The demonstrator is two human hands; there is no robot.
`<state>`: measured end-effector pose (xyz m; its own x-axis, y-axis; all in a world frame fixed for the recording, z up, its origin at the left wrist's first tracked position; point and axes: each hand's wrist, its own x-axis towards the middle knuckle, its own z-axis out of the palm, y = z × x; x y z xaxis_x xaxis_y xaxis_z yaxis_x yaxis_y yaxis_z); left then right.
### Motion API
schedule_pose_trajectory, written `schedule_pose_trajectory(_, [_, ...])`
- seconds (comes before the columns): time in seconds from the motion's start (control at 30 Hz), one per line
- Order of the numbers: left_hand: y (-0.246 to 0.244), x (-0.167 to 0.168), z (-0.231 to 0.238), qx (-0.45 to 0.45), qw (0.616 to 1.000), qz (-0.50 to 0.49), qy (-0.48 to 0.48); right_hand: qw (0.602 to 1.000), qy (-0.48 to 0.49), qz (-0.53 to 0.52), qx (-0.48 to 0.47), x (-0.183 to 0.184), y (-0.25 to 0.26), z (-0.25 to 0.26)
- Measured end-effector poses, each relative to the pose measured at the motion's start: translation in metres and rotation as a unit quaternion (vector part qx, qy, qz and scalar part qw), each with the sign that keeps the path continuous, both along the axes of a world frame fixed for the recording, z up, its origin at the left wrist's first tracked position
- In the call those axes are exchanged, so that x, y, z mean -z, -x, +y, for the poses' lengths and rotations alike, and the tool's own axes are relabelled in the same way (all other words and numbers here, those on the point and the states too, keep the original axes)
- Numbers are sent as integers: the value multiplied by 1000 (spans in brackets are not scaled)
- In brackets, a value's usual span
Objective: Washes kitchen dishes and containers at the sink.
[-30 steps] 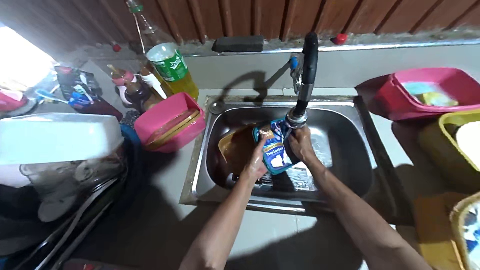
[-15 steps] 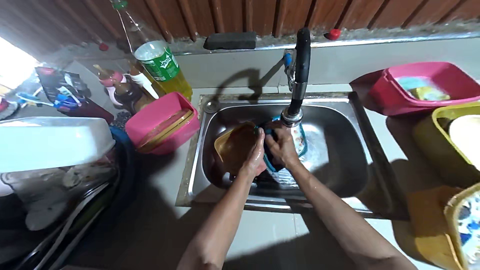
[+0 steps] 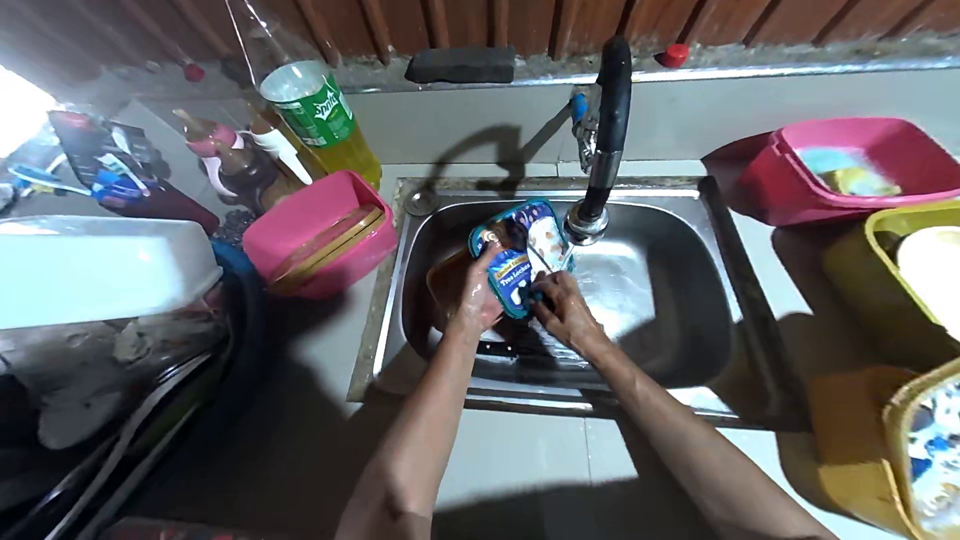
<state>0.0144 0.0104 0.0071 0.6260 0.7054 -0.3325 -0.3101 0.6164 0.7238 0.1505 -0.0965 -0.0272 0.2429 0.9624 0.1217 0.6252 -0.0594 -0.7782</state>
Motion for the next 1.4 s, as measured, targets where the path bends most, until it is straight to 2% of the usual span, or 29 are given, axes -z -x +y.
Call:
schedule_pose_trajectory(0.13, [5,2,-8,-25,998,-33,44,992,15,-32,120,9,-42,17])
schedule_pose_trajectory(0.2, [1,3,-11,-32,996,-59,51,989,2,-21,147,0,-35,22])
schedule_pose_trajectory(0.3, [-7,3,-11,-34,998,-25,38,996,-80,-21,26,-10,6,18])
schedule_pose_trajectory(0.37, [-6,1,-9,-30,999,-4,26,993,-111,-26,-31,-12,10,16])
schedule_pose_trajectory(0.53, [-1,10,-12,17,999,-48,4,991,-119,-21,63,-12,-39,39])
schedule_pose_trajectory(0.63, [-6,8,-15,38,997,-58,-16,990,-129,-12,-46,-36,-16,36])
schedule_pose_trajectory(0.7, [-9,3,-16,18,999,-39,-26,985,-135,-28,-107,-41,1,30])
schedule_pose_trajectory(0.8, [-5,2,-11,-34,998,-23,-51,983,-112,-63,-132,-30,5,19])
schedule_pose_trajectory(0.9, [5,5,-1,-18,997,-41,-60,986,-46,-64,-144,-17,2,6])
schedule_pose_trajectory(0.97, [8,4,1,-10,998,-43,-37,993,-19,-60,-96,-11,-7,5])
schedule_pose_trajectory(1.07, [7,8,-10,-9,1000,8,1,997,3,-50,56,-9,-26,11])
schedule_pose_trajectory(1.1, [3,9,-18,-2,999,35,9,996,-12,-45,77,-11,-27,16])
schedule_pose_trajectory(1.17, [-5,4,-36,32,995,98,18,994,-75,-53,54,-14,-16,25])
schedule_pose_trajectory(1.23, [-5,-7,-43,56,990,130,18,984,-140,-107,38,-11,-8,34])
schedule_pose_trajectory(1.27, [-1,-11,-42,55,989,135,8,978,-149,-139,52,-10,-10,36])
schedule_pose_trajectory(1.33, [15,-23,-35,40,986,159,-41,975,-101,-158,117,-12,-21,36])
schedule_pose_trajectory(1.4, [38,-44,-28,16,970,209,-120,979,-25,-91,180,-14,-36,34])
